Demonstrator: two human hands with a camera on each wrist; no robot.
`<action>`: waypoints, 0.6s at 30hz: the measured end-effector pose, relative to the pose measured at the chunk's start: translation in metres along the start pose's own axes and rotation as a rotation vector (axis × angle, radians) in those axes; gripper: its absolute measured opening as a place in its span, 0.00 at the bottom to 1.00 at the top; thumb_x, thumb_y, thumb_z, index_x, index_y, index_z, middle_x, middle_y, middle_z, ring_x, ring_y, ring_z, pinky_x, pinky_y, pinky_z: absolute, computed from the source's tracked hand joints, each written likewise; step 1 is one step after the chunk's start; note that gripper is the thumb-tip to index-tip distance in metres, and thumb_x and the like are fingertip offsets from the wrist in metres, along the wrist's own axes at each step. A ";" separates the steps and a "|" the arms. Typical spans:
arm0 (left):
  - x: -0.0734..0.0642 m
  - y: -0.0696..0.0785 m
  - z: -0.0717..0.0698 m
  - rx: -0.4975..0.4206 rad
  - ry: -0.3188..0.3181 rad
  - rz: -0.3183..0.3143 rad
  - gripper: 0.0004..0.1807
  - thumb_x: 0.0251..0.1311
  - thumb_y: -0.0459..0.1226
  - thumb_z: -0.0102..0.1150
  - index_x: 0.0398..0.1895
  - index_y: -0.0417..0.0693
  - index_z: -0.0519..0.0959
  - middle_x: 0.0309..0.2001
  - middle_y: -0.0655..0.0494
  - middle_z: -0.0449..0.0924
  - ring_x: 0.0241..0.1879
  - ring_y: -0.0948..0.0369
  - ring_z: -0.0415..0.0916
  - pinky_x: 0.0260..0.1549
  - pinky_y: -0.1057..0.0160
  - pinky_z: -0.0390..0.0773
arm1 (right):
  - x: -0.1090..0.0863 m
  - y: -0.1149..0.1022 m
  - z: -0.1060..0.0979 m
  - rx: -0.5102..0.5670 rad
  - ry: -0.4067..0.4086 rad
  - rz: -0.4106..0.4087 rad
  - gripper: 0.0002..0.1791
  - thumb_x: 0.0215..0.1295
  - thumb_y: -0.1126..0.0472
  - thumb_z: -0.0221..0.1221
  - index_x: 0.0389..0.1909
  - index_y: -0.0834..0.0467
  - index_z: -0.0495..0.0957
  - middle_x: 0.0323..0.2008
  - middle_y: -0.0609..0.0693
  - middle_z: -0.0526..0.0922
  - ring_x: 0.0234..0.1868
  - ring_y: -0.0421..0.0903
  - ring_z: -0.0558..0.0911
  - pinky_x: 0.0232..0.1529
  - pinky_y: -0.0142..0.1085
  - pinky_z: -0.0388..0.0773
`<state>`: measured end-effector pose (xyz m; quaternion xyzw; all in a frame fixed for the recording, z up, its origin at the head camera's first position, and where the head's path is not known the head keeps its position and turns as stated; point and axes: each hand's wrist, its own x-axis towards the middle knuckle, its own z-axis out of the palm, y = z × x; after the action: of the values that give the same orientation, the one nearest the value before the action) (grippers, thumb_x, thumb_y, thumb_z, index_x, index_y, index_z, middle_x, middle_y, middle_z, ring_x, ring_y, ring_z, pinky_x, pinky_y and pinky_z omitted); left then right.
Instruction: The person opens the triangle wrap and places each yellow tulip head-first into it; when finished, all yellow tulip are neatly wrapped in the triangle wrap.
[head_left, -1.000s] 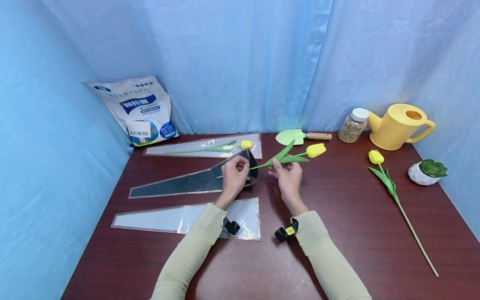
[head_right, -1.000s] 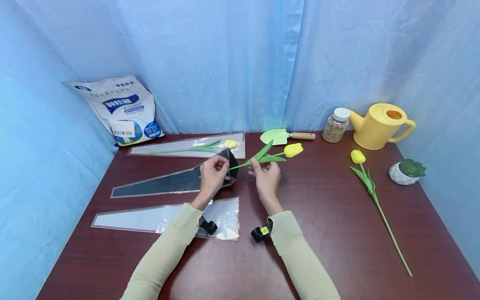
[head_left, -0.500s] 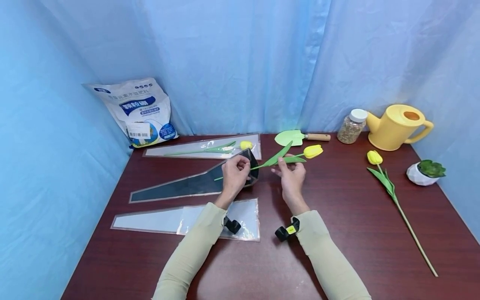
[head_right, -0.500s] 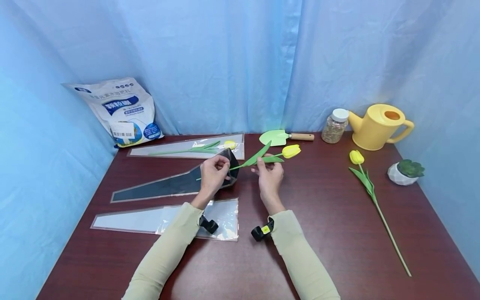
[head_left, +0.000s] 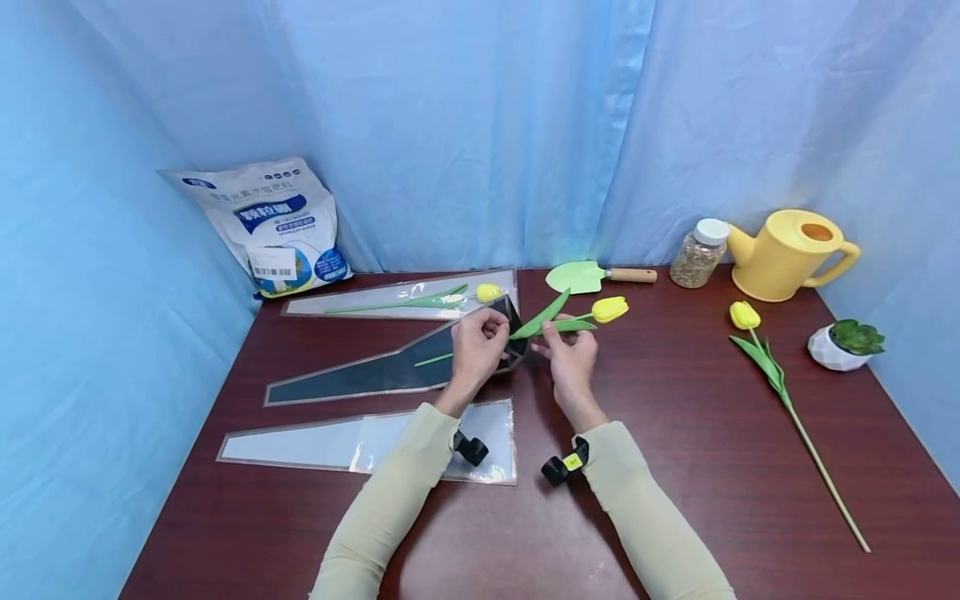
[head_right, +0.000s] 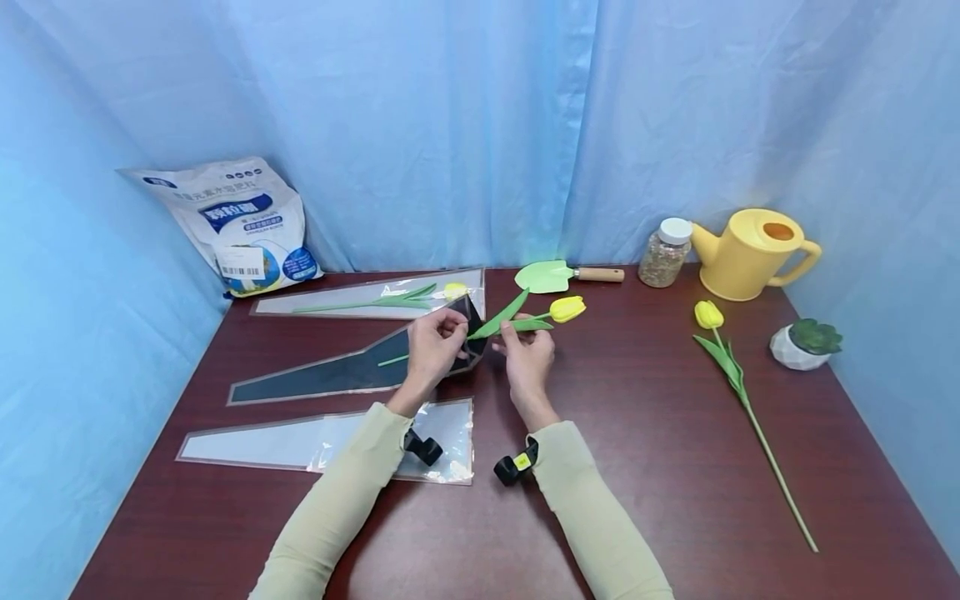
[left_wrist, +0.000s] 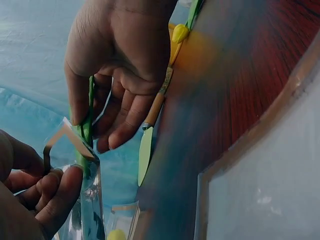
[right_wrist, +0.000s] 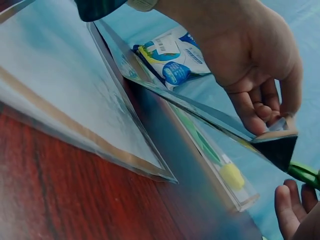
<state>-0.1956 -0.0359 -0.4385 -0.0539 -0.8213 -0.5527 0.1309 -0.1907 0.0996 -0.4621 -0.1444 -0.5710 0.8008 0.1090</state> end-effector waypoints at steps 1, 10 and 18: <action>0.000 0.001 0.000 0.007 -0.001 0.002 0.05 0.62 0.28 0.58 0.33 0.35 0.83 0.26 0.42 0.83 0.15 0.58 0.80 0.18 0.70 0.80 | 0.000 0.000 0.000 -0.001 -0.004 0.009 0.13 0.70 0.65 0.59 0.51 0.64 0.74 0.32 0.43 0.81 0.30 0.37 0.86 0.38 0.35 0.87; 0.003 -0.001 0.002 -0.001 0.014 -0.031 0.05 0.62 0.27 0.57 0.32 0.34 0.83 0.25 0.42 0.82 0.17 0.54 0.81 0.18 0.69 0.81 | 0.004 -0.003 -0.008 0.156 0.023 0.093 0.07 0.75 0.61 0.54 0.48 0.60 0.72 0.33 0.43 0.80 0.31 0.40 0.85 0.35 0.33 0.86; 0.002 0.002 0.005 -0.007 -0.002 -0.001 0.05 0.62 0.27 0.58 0.32 0.34 0.83 0.26 0.41 0.83 0.17 0.55 0.81 0.18 0.69 0.81 | 0.004 -0.003 -0.008 0.175 0.021 0.124 0.03 0.74 0.64 0.54 0.43 0.58 0.71 0.31 0.44 0.82 0.31 0.39 0.86 0.38 0.35 0.87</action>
<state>-0.1977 -0.0305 -0.4385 -0.0543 -0.8195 -0.5556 0.1297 -0.1914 0.1090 -0.4626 -0.1778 -0.4878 0.8511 0.0772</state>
